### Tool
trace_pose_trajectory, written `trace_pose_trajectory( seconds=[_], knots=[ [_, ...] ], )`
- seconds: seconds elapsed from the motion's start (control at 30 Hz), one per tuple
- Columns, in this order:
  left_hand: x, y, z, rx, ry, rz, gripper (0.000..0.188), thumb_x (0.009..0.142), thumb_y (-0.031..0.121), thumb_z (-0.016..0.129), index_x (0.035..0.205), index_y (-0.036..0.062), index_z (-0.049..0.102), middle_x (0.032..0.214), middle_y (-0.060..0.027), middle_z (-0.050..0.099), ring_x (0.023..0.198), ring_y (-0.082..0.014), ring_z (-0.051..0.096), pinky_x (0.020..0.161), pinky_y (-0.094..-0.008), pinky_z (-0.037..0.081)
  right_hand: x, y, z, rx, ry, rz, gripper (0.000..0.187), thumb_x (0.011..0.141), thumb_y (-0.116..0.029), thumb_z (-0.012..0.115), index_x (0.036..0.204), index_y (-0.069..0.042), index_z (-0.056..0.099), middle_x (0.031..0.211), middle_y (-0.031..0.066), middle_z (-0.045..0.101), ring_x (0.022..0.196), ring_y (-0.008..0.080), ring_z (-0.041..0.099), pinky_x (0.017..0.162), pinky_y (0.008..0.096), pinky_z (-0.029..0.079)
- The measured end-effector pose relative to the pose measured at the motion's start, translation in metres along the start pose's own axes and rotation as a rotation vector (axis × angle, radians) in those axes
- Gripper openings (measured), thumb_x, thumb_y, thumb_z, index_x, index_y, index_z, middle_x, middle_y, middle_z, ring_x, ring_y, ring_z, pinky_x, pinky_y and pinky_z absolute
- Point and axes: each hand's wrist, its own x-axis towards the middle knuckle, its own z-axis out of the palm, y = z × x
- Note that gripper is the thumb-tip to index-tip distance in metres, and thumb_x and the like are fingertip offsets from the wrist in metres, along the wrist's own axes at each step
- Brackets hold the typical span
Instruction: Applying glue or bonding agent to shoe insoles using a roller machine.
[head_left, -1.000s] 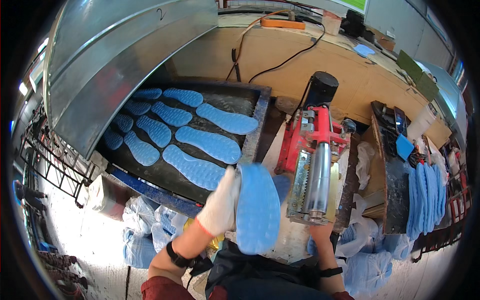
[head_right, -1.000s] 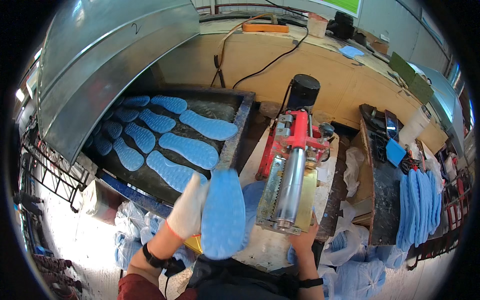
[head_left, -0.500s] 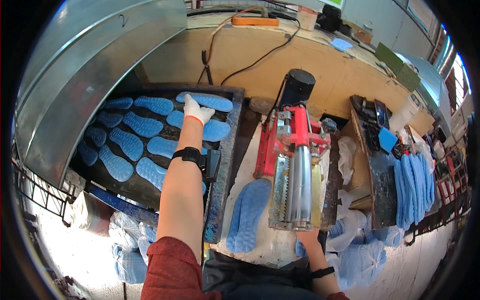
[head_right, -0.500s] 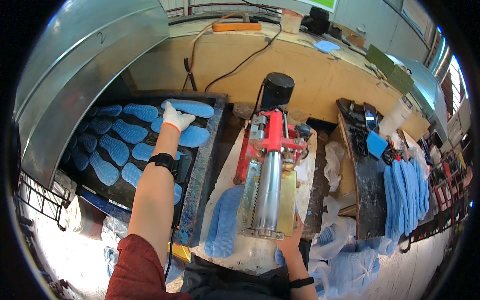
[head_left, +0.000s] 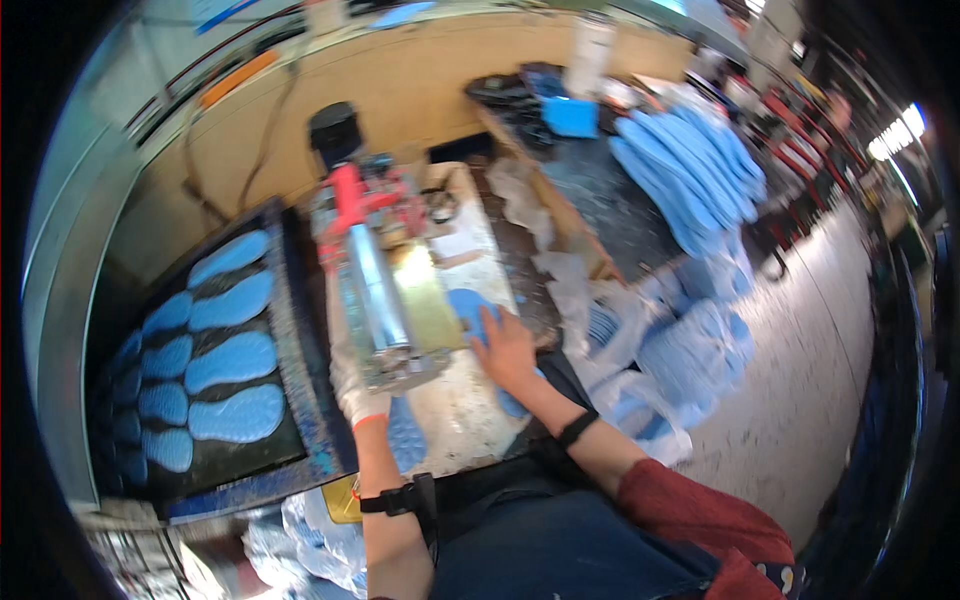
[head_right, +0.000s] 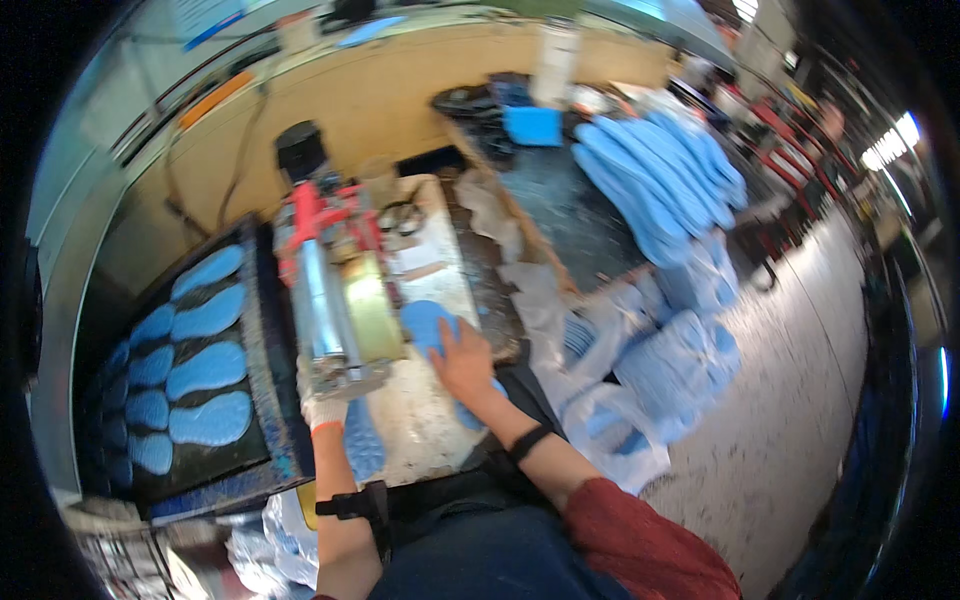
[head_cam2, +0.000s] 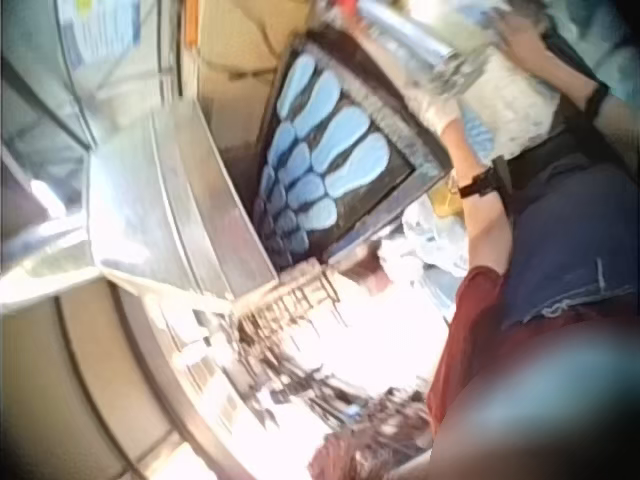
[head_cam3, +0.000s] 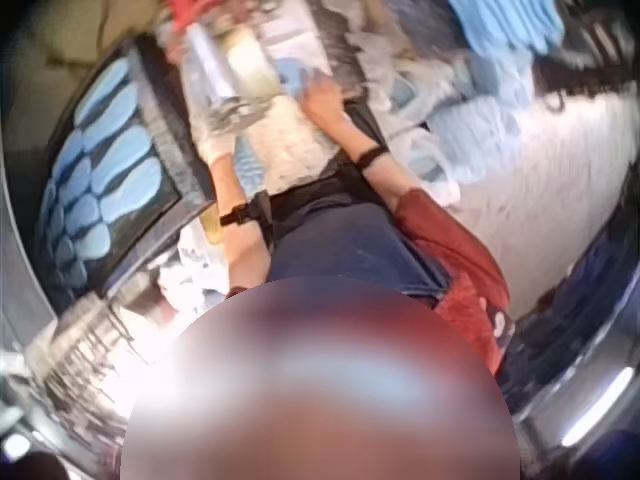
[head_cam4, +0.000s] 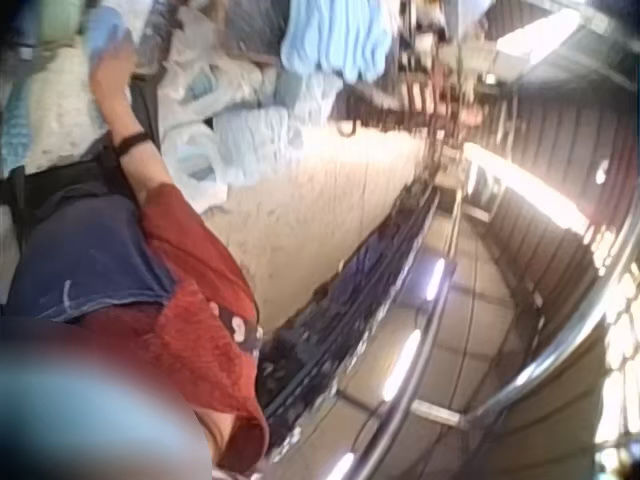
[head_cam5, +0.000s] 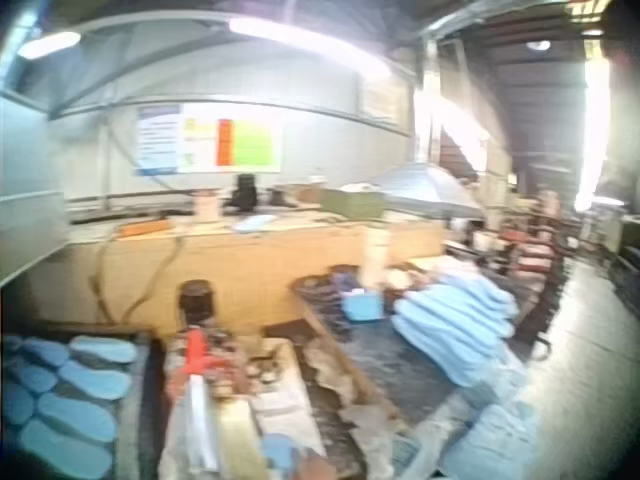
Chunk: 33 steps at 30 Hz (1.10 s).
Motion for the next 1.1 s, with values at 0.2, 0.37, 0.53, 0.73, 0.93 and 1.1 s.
trace_pose_trajectory(
  seconds=[0.2,0.37,0.53,0.73,0.93,1.1],
  knots=[
    [-0.015,-0.026,0.035,-0.13,0.23,0.384,0.058,0.081,0.033,0.072,0.129,0.0059,0.055,0.126,-0.0169,0.061,0.115,-0.0342,0.058,0.097,-0.0424,0.047,0.006,-0.008,-0.009,0.033,0.008,0.039,0.069,0.078,-0.031,0.077,0.137,-0.008,0.05,0.126,0.0223,0.053,0.111,0.0404,0.053,0.091,0.049,0.045],
    [0.016,-0.02,0.012,-1.477,-0.255,-0.406,0.044,0.093,0.024,0.057,0.134,0.0077,0.052,0.122,-0.0132,0.062,0.103,-0.0265,0.062,0.083,-0.0406,0.053,0.027,-0.009,-0.021,0.299,-0.291,0.292,0.083,0.075,-0.029,0.082,0.143,-0.005,0.041,0.118,0.0219,0.06,0.105,0.0397,0.059,0.09,0.0469,0.05],
    [0.004,-0.023,0.014,-0.961,-0.172,-0.152,0.043,0.094,0.009,0.057,0.136,0.0056,0.048,0.116,-0.0124,0.064,0.1,-0.0247,0.065,0.083,-0.0382,0.055,0.031,-0.009,-0.012,0.987,-0.363,0.385,0.078,0.076,-0.026,0.081,0.139,0.0,0.044,0.114,0.0229,0.065,0.105,0.039,0.064,0.092,0.0421,0.051],
    [-0.042,-0.009,0.01,-0.01,0.238,0.256,0.067,0.077,0.008,0.073,0.138,0.0009,0.046,0.132,-0.0247,0.051,0.121,-0.0354,0.054,0.096,-0.0407,0.05,0.02,-0.023,-0.005,0.161,-0.174,0.032,0.046,0.079,-0.019,0.078,0.12,-0.005,0.063,0.126,0.0231,0.052,0.11,0.0422,0.051,0.093,0.0517,0.043],
    [-0.065,0.001,-0.026,-0.866,-0.302,-0.054,0.061,0.082,0.015,0.075,0.134,-0.0018,0.049,0.114,-0.0124,0.066,0.093,-0.0191,0.066,0.073,-0.0309,0.058,0.019,-0.041,-0.032,0.989,-0.612,0.368,0.026,0.089,-0.01,0.066,0.113,-0.002,0.066,0.099,0.0112,0.068,0.087,0.0232,0.063,0.081,0.0328,0.048],
    [-0.069,0.005,-0.038,-1.293,-0.507,-0.18,0.04,0.087,0.009,0.065,0.126,0.0014,0.055,0.112,-0.0082,0.066,0.086,-0.016,0.066,0.064,-0.031,0.057,0.013,-0.049,-0.04,1.217,-0.749,0.455,0.022,0.093,-0.007,0.056,0.11,0.002,0.066,0.097,0.0071,0.07,0.086,0.0175,0.064,0.076,0.0327,0.049]
  ],
)
